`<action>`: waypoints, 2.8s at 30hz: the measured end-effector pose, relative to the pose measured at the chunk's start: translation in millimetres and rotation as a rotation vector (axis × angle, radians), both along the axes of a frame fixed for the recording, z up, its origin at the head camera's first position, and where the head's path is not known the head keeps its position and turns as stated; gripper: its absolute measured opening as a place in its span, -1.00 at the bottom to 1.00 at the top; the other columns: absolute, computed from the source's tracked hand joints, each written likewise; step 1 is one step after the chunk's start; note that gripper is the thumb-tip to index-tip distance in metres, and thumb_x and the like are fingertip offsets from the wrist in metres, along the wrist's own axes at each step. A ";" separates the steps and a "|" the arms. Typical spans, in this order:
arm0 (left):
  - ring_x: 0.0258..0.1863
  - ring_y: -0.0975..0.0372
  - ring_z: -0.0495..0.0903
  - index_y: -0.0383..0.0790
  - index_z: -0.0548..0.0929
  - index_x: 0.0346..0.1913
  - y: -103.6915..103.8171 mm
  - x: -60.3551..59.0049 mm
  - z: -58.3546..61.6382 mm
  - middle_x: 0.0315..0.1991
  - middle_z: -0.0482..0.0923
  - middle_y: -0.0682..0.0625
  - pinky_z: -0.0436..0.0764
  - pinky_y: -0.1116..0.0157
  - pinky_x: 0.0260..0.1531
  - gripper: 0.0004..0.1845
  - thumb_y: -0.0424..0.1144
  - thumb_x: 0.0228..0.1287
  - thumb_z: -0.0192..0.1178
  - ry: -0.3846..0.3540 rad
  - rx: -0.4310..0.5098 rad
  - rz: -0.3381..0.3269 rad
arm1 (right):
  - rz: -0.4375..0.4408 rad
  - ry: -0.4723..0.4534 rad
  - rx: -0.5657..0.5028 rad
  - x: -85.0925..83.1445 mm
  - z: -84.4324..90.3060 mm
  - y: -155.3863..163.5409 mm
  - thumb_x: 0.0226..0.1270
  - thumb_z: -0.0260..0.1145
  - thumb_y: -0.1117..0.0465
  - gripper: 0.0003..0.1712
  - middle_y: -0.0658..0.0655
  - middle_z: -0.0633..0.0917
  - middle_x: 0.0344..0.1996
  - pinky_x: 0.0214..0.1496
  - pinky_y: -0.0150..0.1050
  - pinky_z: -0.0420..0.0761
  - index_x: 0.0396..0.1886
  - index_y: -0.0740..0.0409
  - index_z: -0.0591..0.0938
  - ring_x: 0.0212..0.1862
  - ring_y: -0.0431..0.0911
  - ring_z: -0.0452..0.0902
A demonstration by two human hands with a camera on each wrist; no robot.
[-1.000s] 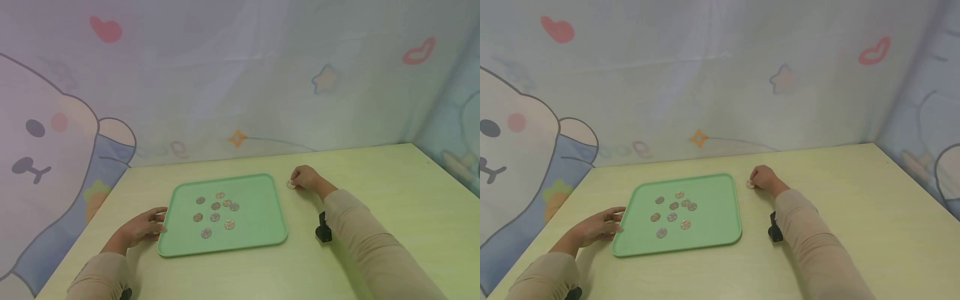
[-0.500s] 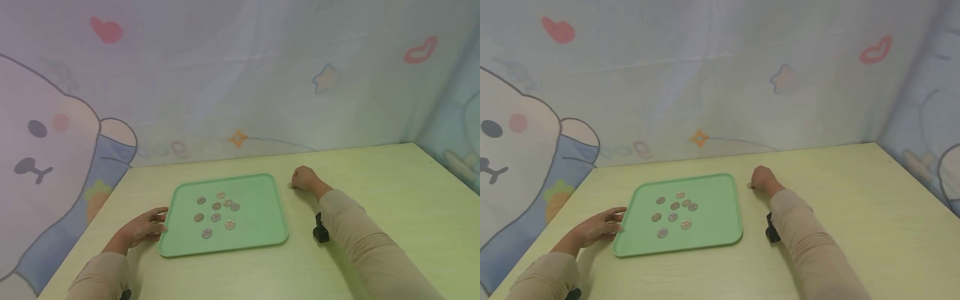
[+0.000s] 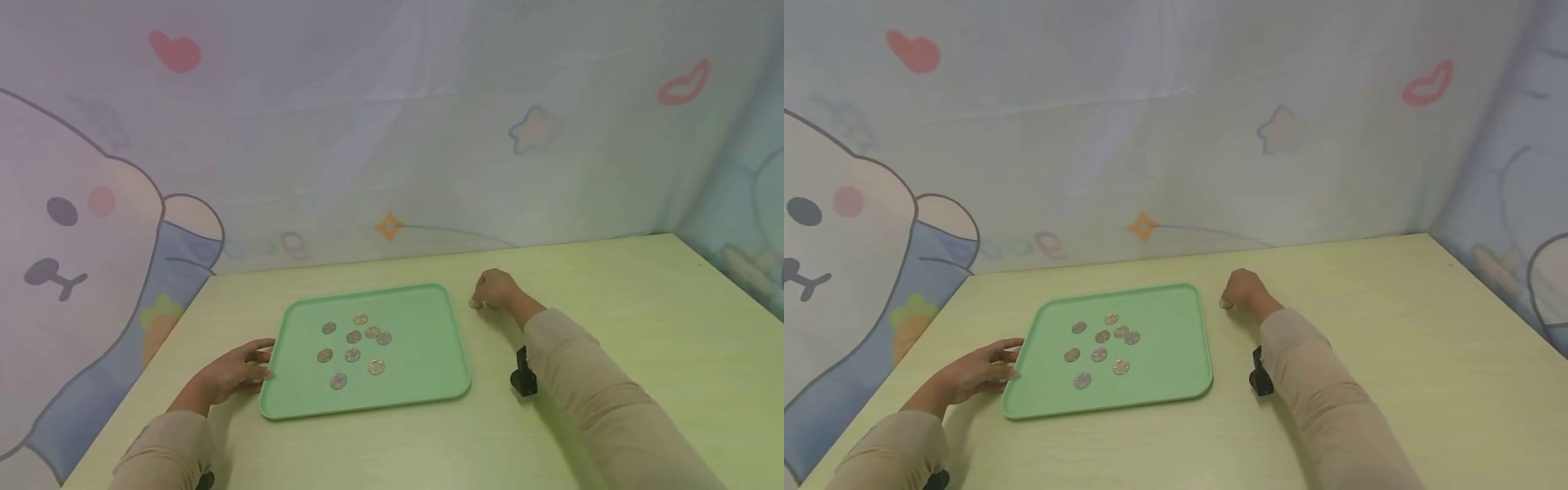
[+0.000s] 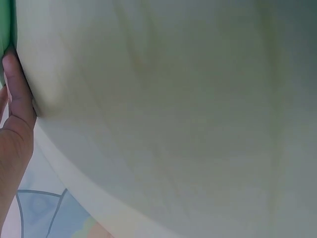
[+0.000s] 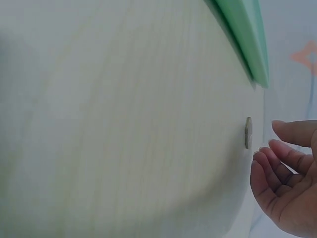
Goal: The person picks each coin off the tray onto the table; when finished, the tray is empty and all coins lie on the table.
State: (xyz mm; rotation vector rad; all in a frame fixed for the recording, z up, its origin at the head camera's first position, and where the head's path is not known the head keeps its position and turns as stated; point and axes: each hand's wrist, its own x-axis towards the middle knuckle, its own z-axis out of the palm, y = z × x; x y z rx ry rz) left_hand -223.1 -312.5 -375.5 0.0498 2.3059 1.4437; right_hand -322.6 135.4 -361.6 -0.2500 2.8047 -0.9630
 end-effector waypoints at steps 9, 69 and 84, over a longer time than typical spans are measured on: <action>-0.20 0.18 0.41 -0.41 -0.05 0.27 -0.5 -0.7 1.1 0.09 0.10 -0.34 0.45 0.22 -0.24 -0.26 -0.40 0.08 0.11 0.003 -0.007 0.016 | 0.031 0.002 -0.195 -3.1 -0.3 -3.5 0.14 0.13 0.28 -0.74 0.27 0.49 -0.26 -0.29 -0.20 0.47 -0.25 0.41 0.45 -0.30 0.01 0.44; -0.19 0.16 0.41 -0.40 -0.04 0.27 -1.0 -1.6 -3.2 0.08 0.11 -0.33 0.45 0.21 -0.24 -0.25 -0.39 0.07 0.12 0.008 0.008 0.013 | 0.226 -0.170 -0.480 36.7 -12.8 -116.6 0.03 0.25 0.33 -0.72 0.11 0.52 -0.48 -0.38 -0.28 0.47 -0.25 0.38 0.49 -0.44 -0.11 0.43; -0.23 0.18 0.40 -0.41 -0.04 0.27 -0.4 -2.7 -1.5 0.07 0.11 -0.33 0.46 0.23 -0.27 -0.25 -0.41 0.06 0.13 0.002 0.011 0.017 | 0.218 -0.121 -0.281 33.7 -12.9 -127.2 -0.03 0.32 0.28 -0.66 0.08 0.56 -0.38 -0.42 -0.29 0.46 -0.21 0.32 0.54 -0.44 -0.11 0.44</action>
